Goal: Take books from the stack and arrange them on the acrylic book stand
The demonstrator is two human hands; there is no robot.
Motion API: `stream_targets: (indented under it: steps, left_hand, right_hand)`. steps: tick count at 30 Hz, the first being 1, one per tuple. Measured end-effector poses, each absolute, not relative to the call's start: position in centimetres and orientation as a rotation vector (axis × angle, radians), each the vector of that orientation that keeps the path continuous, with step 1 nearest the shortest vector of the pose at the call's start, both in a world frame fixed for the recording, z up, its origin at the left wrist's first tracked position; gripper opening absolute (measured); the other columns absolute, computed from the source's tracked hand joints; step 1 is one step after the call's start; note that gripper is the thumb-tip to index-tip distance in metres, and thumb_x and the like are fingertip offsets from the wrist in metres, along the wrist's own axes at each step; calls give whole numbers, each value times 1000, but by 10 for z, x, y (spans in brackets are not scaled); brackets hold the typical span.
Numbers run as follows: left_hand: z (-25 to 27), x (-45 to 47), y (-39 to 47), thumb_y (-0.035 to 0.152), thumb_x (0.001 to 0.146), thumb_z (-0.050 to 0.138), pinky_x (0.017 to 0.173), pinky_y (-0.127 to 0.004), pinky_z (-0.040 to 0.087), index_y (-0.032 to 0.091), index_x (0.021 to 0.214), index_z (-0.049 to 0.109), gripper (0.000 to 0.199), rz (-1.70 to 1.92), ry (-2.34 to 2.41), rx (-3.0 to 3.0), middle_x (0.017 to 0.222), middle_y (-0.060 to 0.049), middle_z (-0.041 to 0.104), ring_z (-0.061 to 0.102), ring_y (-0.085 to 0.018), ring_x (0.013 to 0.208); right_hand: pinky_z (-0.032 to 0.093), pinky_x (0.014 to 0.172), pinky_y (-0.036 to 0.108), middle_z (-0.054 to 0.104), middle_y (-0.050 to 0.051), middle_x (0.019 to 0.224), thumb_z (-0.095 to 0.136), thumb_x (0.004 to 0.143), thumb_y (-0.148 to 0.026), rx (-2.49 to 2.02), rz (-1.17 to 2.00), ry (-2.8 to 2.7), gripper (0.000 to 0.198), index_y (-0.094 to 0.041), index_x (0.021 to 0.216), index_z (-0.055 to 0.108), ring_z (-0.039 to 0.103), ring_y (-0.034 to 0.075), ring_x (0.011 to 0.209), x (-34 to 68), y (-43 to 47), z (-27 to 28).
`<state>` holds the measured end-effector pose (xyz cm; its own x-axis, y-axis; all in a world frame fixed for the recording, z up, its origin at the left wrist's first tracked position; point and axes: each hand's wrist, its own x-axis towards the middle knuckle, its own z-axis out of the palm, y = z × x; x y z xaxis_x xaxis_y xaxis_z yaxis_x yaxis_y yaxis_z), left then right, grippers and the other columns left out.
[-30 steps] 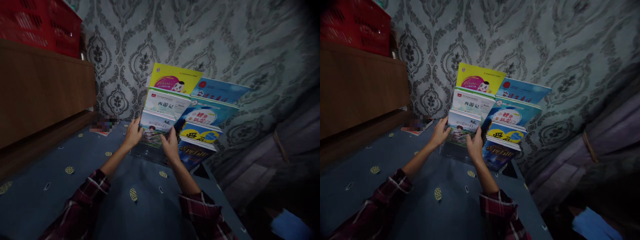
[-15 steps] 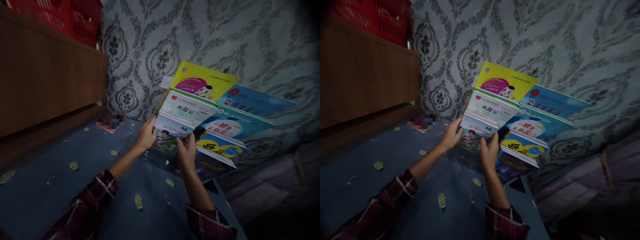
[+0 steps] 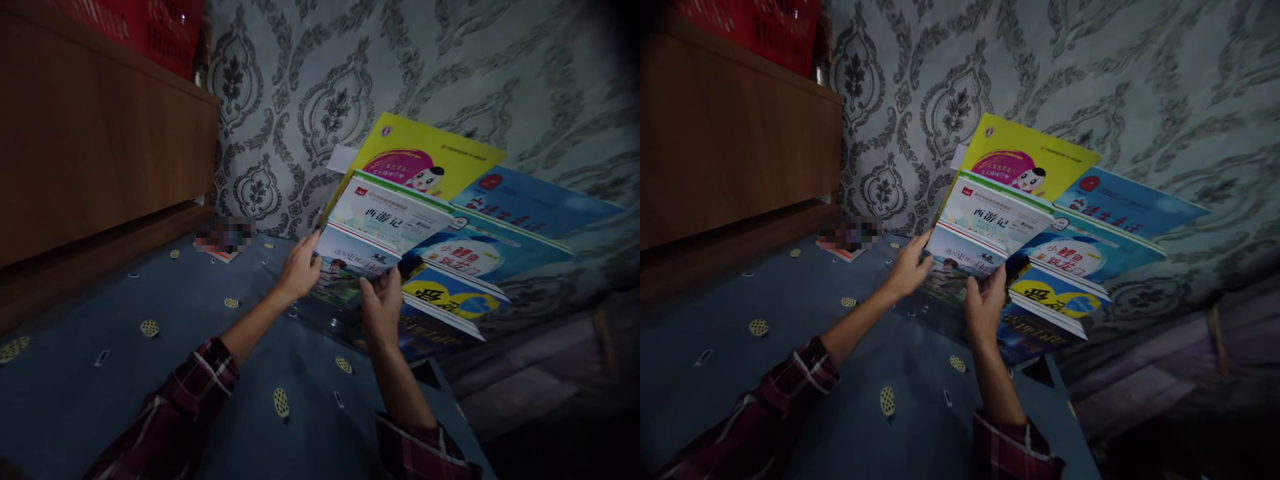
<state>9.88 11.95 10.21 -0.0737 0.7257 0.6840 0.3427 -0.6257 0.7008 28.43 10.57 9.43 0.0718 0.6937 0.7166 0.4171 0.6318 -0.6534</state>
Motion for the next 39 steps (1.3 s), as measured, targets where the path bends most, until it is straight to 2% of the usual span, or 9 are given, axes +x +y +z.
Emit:
stream_targets:
  steps: [8, 13, 19, 23, 26, 30, 34, 36, 39]
  left_hand:
    - [99, 98, 121, 13, 86, 49, 123, -45, 36, 16, 152, 46, 66, 1746, 1155, 1949, 147, -13, 57, 50, -28, 139]
    - [98, 96, 124, 14, 86, 50, 124, -45, 35, 11, 151, 44, 66, 1701, 1188, 1957, 148, -17, 56, 48, -29, 140]
    - [103, 68, 140, 10, 84, 52, 111, -44, 48, 15, 140, 55, 57, 1766, 1232, 1945, 131, -14, 66, 63, -26, 121]
    - [100, 24, 151, 10, 90, 46, 109, -41, 48, 14, 135, 59, 47, 1676, 1582, 1901, 129, -14, 68, 64, -24, 120]
    - [82, -5, 152, 17, 97, 43, 112, -40, 44, 17, 132, 61, 40, 1162, 2193, 1854, 137, -15, 64, 57, -26, 132]
    - [42, -26, 148, 20, 93, 49, 116, -61, 35, 9, 137, 57, 47, 915, 2388, 1722, 149, -27, 53, 40, -40, 147]
    - [14, -41, 153, 27, 94, 52, 120, -69, 21, 6, 153, 40, 63, 692, 2465, 1740, 164, -27, 32, 21, -39, 156]
    - [9, -48, 158, 30, 97, 48, 121, -70, 19, 8, 155, 38, 62, 561, 2513, 1806, 165, -25, 30, 22, -37, 156]
    - [10, -58, 162, 29, 99, 43, 117, -77, 15, 9, 151, 43, 56, 461, 2543, 1900, 160, -25, 40, 32, -38, 152]
  right_hand:
    - [39, 118, 55, 51, 14, 153, 58, 85, -34, -971, 293, -1531, 80, -23, 159, 29, 50, 30, 142, 285, 107, 93]
    - [36, 121, 56, 47, 14, 157, 58, 87, -37, -968, 336, -1523, 82, -21, 160, 26, 46, 30, 146, 287, 107, 90]
    - [26, 124, 58, 31, 18, 166, 61, 88, -42, -985, 389, -1414, 88, -17, 162, 21, 32, 33, 154, 287, 93, 82]
    - [27, 125, 59, 31, 14, 166, 54, 98, -37, -1014, 159, -1483, 72, -22, 162, 24, 31, 31, 154, 273, 53, 72]
    - [34, 123, 57, 41, 11, 162, 51, 100, -26, -1013, 14, -1729, 63, -27, 160, 31, 38, 28, 151, 257, 16, 48]
    - [46, 117, 48, 41, 11, 162, 43, 102, -16, -990, 163, -2043, 59, -29, 159, 34, 41, 25, 150, 242, -16, -3]
    - [48, 116, 44, 43, 12, 161, 43, 102, -17, -1046, 348, -2133, 51, -26, 152, 45, 44, 24, 148, 240, -18, -37]
    - [47, 117, 44, 43, 12, 161, 44, 101, -19, -1075, 412, -2112, 49, -24, 150, 48, 44, 25, 148, 242, -15, -43]
    - [46, 118, 45, 45, 12, 160, 45, 101, -21, -1097, 454, -2074, 48, -23, 149, 51, 45, 25, 147, 243, -12, -46]
